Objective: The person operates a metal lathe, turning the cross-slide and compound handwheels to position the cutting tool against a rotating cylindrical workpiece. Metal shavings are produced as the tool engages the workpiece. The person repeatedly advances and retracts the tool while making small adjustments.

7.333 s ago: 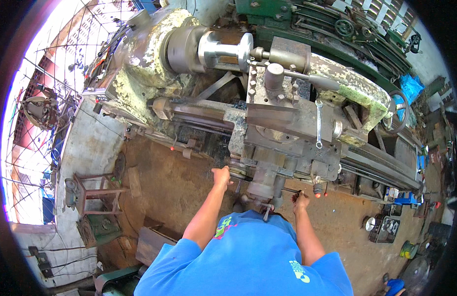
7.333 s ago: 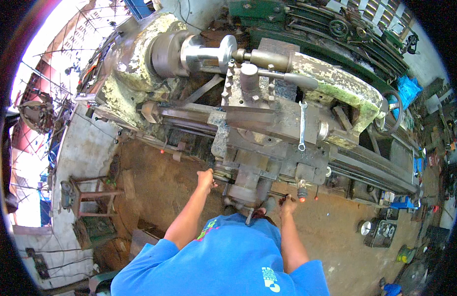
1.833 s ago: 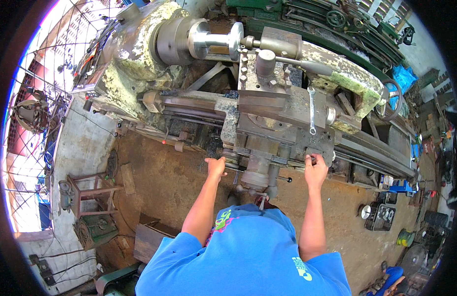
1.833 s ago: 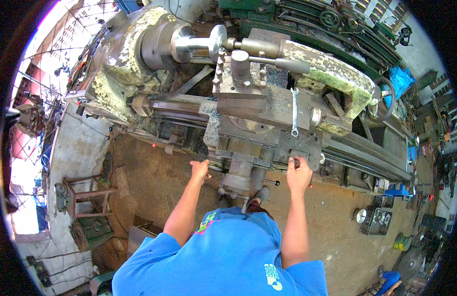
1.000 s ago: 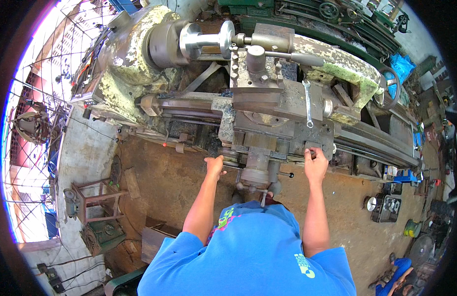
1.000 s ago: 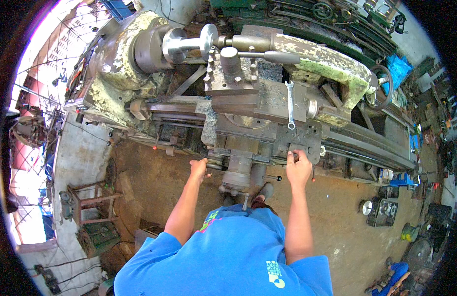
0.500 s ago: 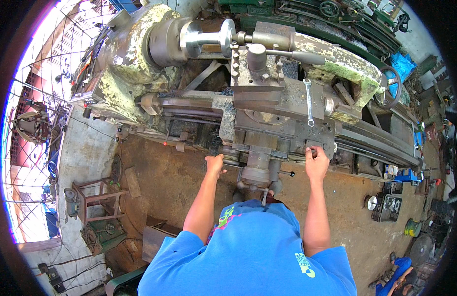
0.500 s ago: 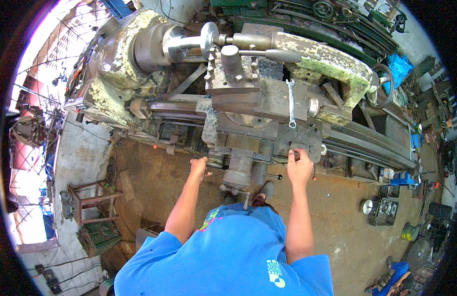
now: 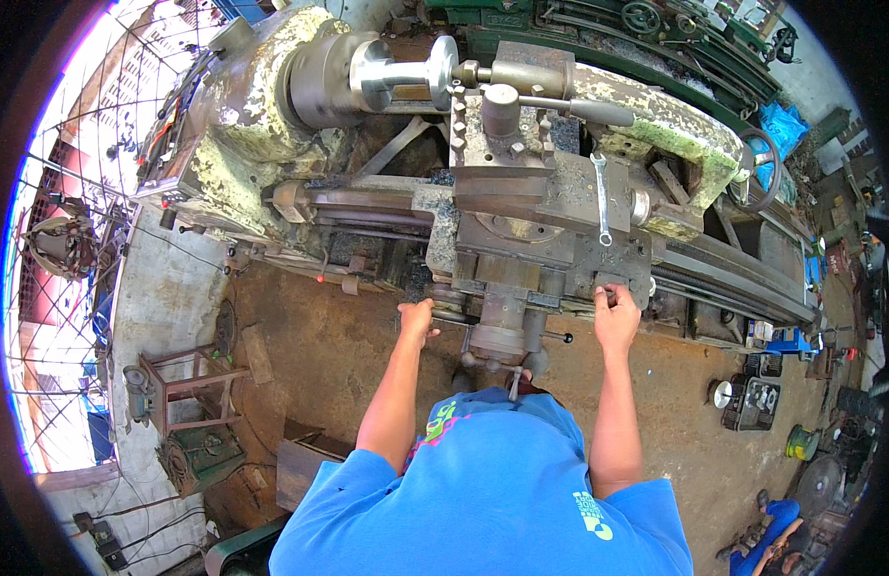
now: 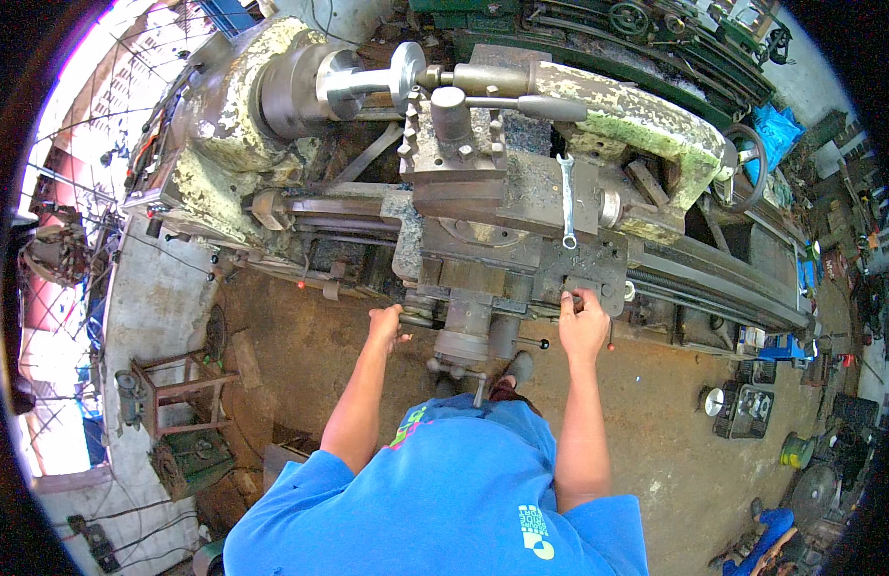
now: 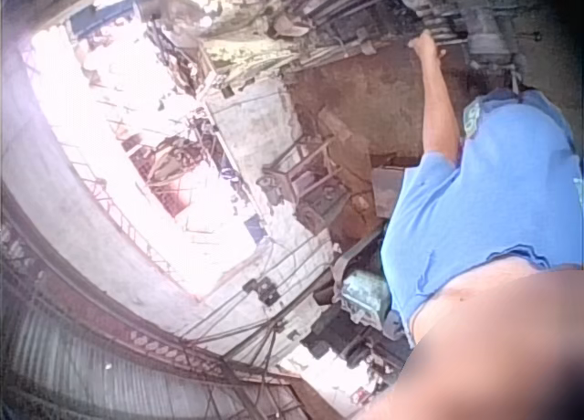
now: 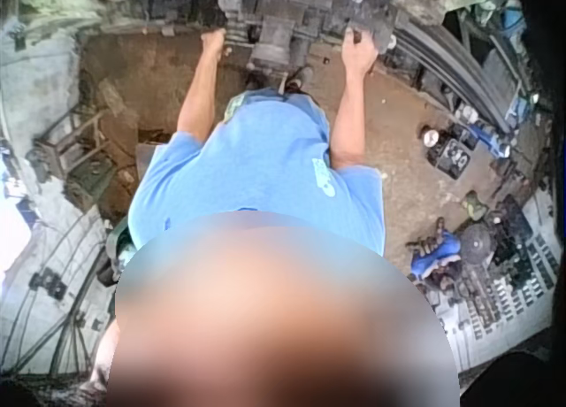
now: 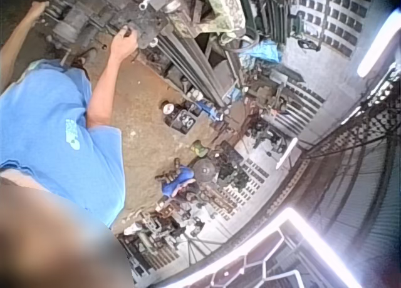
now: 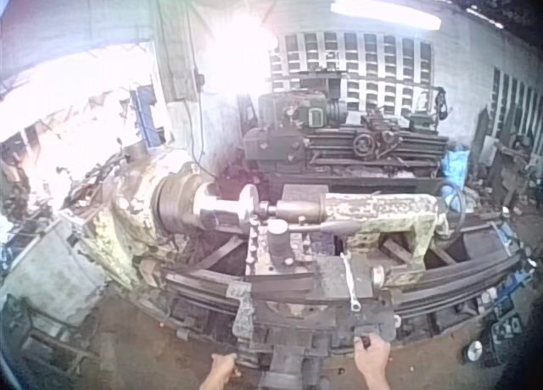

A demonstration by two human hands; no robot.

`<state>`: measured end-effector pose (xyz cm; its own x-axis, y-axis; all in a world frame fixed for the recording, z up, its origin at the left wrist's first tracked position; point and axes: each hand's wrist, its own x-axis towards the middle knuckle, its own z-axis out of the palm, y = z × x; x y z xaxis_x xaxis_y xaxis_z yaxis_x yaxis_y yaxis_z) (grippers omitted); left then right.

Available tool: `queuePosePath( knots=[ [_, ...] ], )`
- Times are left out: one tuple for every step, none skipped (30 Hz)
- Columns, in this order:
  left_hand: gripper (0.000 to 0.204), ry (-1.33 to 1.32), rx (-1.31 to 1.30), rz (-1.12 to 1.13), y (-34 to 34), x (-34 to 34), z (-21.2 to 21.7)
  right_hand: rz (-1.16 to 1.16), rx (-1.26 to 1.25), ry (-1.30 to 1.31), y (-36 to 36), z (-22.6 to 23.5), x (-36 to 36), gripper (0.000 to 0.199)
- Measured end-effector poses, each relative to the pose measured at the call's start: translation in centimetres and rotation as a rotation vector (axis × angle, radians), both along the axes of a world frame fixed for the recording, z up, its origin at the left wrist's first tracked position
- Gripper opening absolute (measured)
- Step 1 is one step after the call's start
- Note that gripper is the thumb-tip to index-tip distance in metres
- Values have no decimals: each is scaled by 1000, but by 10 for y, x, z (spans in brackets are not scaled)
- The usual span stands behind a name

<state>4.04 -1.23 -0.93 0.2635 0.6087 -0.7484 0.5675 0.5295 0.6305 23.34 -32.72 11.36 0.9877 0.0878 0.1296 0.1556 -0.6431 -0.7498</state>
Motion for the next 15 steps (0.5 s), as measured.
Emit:
queuePosePath(
  knots=[
    [59,-5,10,4,1,-1,-1,6,7,-10,0,0,0,19],
    [59,-23,8,-4,2,-3,-2,5,11,-6,0,0,0,19],
    [58,-44,-26,-9,4,-5,-4,2,15,11,0,0,0,19],
    [58,-78,-71,-27,8,-7,-4,8,9,-11,0,0,0,19],
    [57,-71,-113,-33,12,-9,-4,8,4,-20,0,0,1,20],
    [55,-94,-126,-42,15,-9,-5,1,-7,-13,0,0,1,20],
    [53,-77,-136,-36,19,-9,-6,8,-3,-36,-1,0,1,20],
    [51,-56,-132,-24,21,-10,-8,10,-3,-43,0,-1,1,21],
    [47,-85,-164,11,22,-12,-10,1,-5,-28,0,-1,2,21],
    [43,-109,-180,50,24,-14,-13,9,0,-47,1,-1,2,21],
    [39,-132,-202,92,24,-17,-17,5,3,-45,1,-1,2,21],
    [38,-157,-228,142,25,-22,-21,-6,6,-28,1,0,2,21],
    [38,-181,-260,194,26,-28,-25,-2,-6,-35,1,0,2,21],
    [38,-188,-275,256,28,-35,-30,-5,-17,-29,1,0,1,21],
    [34,-131,-165,235,29,-40,-34,-16,-26,-7,1,1,2,21]
  ],
)
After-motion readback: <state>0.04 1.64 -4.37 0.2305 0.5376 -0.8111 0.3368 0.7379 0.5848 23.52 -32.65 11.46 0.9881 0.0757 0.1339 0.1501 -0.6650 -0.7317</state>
